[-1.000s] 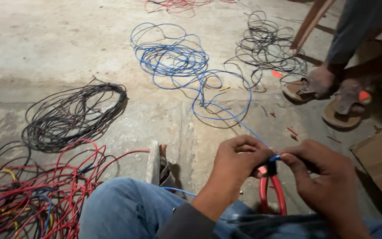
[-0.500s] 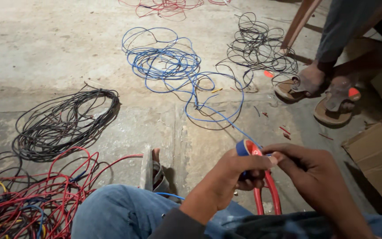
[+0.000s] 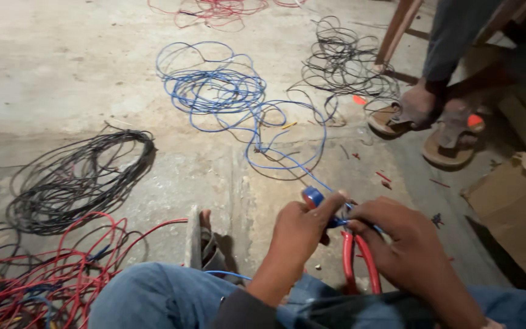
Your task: The person sits on the floor and uses pliers to strip and twist the ends of blue electrical wires, then wraps the connections with blue electrical tape. Piles of red, black, and blue wires are scattered on the floor nearby.
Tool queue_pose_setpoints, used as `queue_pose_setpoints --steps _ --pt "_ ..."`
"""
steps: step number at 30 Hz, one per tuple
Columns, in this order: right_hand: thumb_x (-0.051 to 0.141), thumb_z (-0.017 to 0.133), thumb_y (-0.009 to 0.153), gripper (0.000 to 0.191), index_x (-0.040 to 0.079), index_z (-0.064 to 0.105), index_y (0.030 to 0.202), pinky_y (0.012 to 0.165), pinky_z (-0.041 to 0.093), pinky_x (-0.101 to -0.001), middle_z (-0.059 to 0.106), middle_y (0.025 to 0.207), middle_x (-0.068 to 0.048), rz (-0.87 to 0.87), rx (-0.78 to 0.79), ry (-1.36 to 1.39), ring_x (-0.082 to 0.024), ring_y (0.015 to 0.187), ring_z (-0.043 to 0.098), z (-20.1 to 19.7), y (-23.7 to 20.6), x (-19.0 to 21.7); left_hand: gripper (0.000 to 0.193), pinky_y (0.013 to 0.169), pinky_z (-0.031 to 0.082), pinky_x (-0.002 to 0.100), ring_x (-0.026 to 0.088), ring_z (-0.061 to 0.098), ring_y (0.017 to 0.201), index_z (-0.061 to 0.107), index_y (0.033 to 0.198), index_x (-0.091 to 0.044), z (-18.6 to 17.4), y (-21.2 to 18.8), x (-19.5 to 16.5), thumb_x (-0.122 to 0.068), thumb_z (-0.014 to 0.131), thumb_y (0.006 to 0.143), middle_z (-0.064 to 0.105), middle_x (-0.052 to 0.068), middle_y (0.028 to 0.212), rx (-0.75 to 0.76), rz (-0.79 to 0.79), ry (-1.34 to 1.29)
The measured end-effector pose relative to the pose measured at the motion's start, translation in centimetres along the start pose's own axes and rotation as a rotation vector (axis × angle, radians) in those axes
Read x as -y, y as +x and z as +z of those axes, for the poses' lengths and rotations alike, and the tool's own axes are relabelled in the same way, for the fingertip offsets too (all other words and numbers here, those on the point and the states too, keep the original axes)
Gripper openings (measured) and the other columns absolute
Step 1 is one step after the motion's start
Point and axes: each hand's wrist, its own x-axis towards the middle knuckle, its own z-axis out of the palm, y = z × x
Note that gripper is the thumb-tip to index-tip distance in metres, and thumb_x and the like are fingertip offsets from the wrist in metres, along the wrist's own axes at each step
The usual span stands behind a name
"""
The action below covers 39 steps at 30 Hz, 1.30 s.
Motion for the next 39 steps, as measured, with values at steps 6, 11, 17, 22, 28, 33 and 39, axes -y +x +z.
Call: queue_pose_setpoints --steps 6,11,17,22,28,33,39 --pt "0.008 0.071 0.082 0.014 0.007 0.074 0.096 0.064 0.055 -0.0316 0.075 0.081 -0.008 0.101 0.013 0.088 -0.022 0.074 0.071 -0.8 0.0 0.6 0.03 0.043 0.035 0.022 0.011 0.066 0.053 0.065 0.086 -0.011 -0.4 0.7 1.3 -0.036 0.081 0.083 0.071 0.006 0.07 0.19 -0.08 -0.257" --pt "0.008 0.073 0.082 0.015 0.007 0.075 0.096 0.064 0.055 -0.0308 0.075 0.081 -0.007 0.111 0.007 0.065 -0.02 0.072 0.069 -1.0 0.1 0.7 0.024 0.044 0.037 0.023 0.009 0.066 0.055 0.064 0.082 -0.008 0.5 1.1 2.4 -0.026 0.081 0.081 0.07 0.005 0.071 0.134 0.154 -0.336" --pt "0.007 0.071 0.085 0.01 0.006 0.076 0.094 0.059 0.052 -0.0294 0.072 0.075 -0.006 0.271 -0.066 0.064 -0.014 0.063 0.066 -0.2 0.0 0.4 0.046 0.045 0.033 0.023 0.004 0.047 0.052 0.066 0.069 -0.005 0.2 0.9 2.1 -0.044 0.075 0.092 0.059 0.004 0.063 0.066 0.282 -0.077" --pt "0.006 0.071 0.086 0.011 0.005 0.078 0.095 0.059 0.049 -0.0285 0.071 0.074 -0.006 0.338 -0.108 0.145 -0.01 0.064 0.062 0.1 -0.3 -1.2 0.066 0.043 0.019 0.023 0.003 0.038 0.047 0.062 0.067 -0.013 -0.7 0.5 1.3 -0.069 0.038 0.091 0.06 -0.003 0.062 0.465 -0.104 -0.355" --pt "0.007 0.064 0.088 0.023 0.008 0.075 0.108 0.067 0.054 -0.0301 0.074 0.079 -0.006 0.341 0.112 0.246 -0.011 0.071 0.065 -0.4 -0.3 -3.3 0.053 0.044 0.021 0.027 0.007 0.031 0.051 0.052 0.074 -0.006 0.1 -0.5 1.1 -0.048 0.077 0.096 0.042 0.002 0.067 0.434 0.068 -0.216" --pt "-0.003 0.055 0.076 0.042 0.006 0.076 0.112 0.07 0.056 -0.0349 0.074 0.082 -0.008 0.337 0.254 0.167 -0.016 0.073 0.066 0.3 -0.3 -3.7 0.051 0.057 0.048 0.03 0.012 0.057 0.062 0.072 0.088 -0.001 -0.4 -1.7 0.7 -0.051 0.073 0.088 0.063 0.007 0.07 0.241 0.359 0.14" --pt "0.002 0.062 0.081 0.031 0.004 0.077 0.107 0.077 0.059 -0.033 0.079 0.09 -0.008 0.337 0.254 0.262 -0.014 0.081 0.074 -0.9 -0.6 -4.7 0.059 0.075 0.059 0.029 0.014 0.071 0.082 0.071 0.104 0.0 -0.7 -2.5 -0.2 -0.05 0.083 0.077 0.073 0.007 0.088 0.242 0.552 0.16"
